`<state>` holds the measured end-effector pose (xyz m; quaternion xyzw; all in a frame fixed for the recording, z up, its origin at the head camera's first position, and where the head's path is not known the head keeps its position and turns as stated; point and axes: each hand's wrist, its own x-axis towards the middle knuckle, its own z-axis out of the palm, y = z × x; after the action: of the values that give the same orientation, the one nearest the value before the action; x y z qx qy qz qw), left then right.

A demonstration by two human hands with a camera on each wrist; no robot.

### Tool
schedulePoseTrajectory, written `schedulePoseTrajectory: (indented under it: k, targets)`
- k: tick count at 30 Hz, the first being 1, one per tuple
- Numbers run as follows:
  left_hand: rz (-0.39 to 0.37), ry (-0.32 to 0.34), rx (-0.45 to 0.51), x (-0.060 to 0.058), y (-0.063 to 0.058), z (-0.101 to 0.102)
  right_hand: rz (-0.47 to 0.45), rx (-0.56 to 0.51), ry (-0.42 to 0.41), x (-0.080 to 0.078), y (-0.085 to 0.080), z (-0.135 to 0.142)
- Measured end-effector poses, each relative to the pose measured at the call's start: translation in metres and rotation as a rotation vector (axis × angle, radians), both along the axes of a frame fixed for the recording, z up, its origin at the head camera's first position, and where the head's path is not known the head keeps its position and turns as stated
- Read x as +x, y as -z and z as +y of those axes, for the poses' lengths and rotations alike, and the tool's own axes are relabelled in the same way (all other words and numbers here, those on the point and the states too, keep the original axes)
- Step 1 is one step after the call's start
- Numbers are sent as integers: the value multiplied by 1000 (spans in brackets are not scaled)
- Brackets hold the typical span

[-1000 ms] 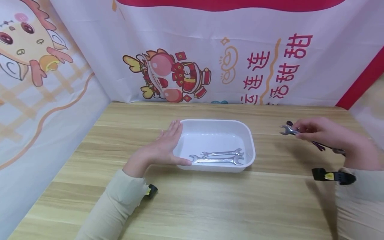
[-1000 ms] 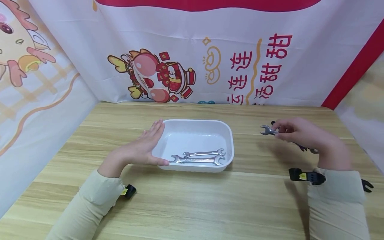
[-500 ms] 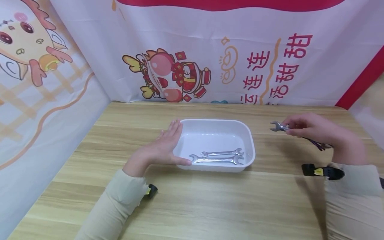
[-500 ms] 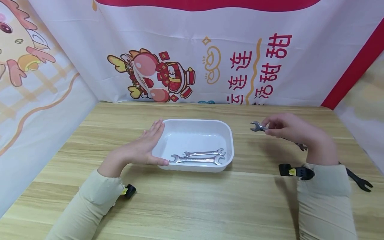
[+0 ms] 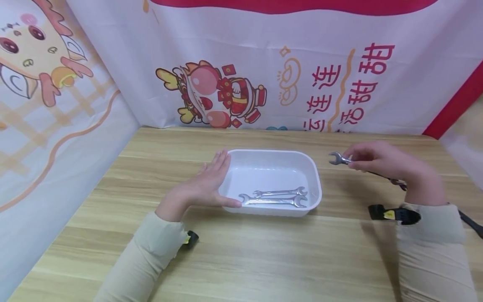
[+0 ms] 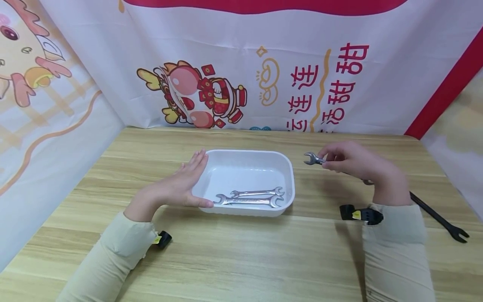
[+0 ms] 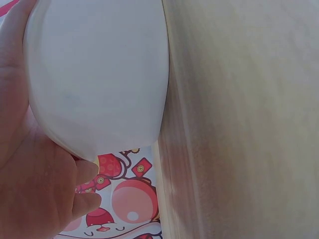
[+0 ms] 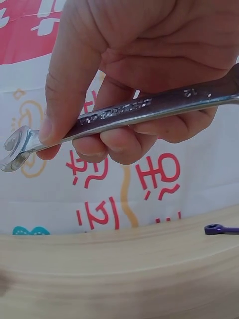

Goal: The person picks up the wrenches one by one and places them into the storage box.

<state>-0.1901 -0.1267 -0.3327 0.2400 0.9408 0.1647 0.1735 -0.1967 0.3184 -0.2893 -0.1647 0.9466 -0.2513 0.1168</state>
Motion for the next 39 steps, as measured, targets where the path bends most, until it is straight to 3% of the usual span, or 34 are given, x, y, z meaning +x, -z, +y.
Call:
schedulePoseTrajectory:
  k: [39]
  targets:
    - [1,0,-1,-1,1,0,23,-61,-159,-5,-4,-56]
